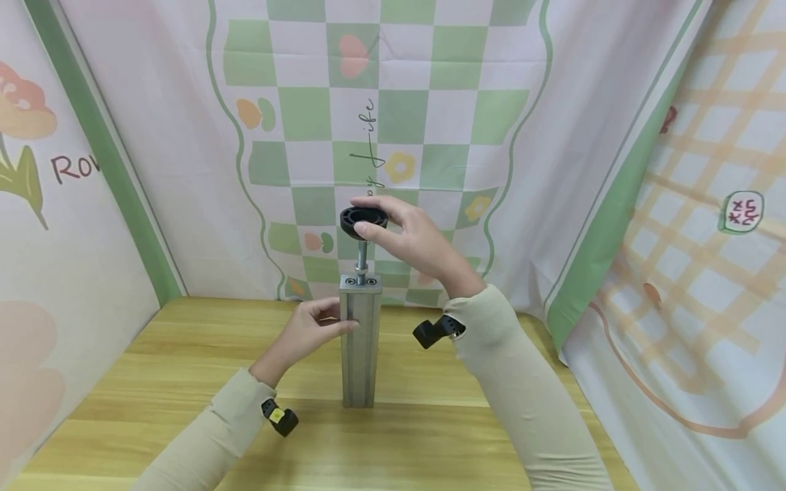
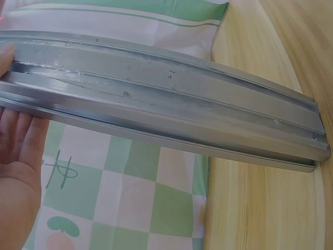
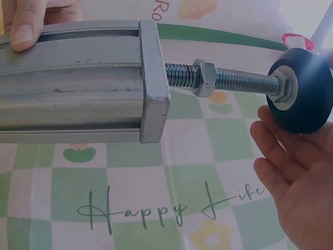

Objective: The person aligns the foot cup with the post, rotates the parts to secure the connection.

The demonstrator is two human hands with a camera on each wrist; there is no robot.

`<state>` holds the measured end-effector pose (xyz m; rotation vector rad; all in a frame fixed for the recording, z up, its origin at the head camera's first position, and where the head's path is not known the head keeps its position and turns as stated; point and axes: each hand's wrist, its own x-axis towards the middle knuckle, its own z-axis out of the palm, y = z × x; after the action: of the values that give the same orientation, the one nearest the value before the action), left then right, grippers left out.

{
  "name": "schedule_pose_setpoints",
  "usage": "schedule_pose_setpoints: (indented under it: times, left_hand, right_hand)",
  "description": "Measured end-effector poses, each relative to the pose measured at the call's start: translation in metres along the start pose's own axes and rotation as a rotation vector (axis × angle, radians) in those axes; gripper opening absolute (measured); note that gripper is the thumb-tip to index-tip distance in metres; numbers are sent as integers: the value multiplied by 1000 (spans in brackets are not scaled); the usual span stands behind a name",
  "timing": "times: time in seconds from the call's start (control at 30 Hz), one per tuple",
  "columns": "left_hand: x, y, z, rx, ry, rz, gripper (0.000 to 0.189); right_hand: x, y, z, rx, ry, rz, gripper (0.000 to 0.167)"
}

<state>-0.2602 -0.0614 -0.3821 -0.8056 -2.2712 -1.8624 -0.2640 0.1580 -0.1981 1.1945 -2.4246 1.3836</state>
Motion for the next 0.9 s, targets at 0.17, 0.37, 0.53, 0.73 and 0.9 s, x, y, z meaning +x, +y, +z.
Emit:
schedule_pose_setpoints:
  times: [0.17, 0.37, 0.53, 0.73, 0.9]
  left_hand:
    - [0, 0, 0, 0, 7, -20, 37]
    - [-2, 0, 0, 4, 13, -29, 40]
    - [-1, -2, 0, 4, 8, -14, 40]
    - [-1, -3, -1, 5, 5, 3, 42]
    - [-1, 0, 0, 8, -1, 16, 28]
  right_hand:
    - [-1, -1, 0, -55, 20, 11, 46]
    - [0, -3, 1, -85, 47, 60, 49]
    - [2, -3, 3, -108, 76, 101, 52]
    - [5, -1, 7, -109, 103, 128, 53]
    - [6, -4, 12, -127, 121, 171, 59]
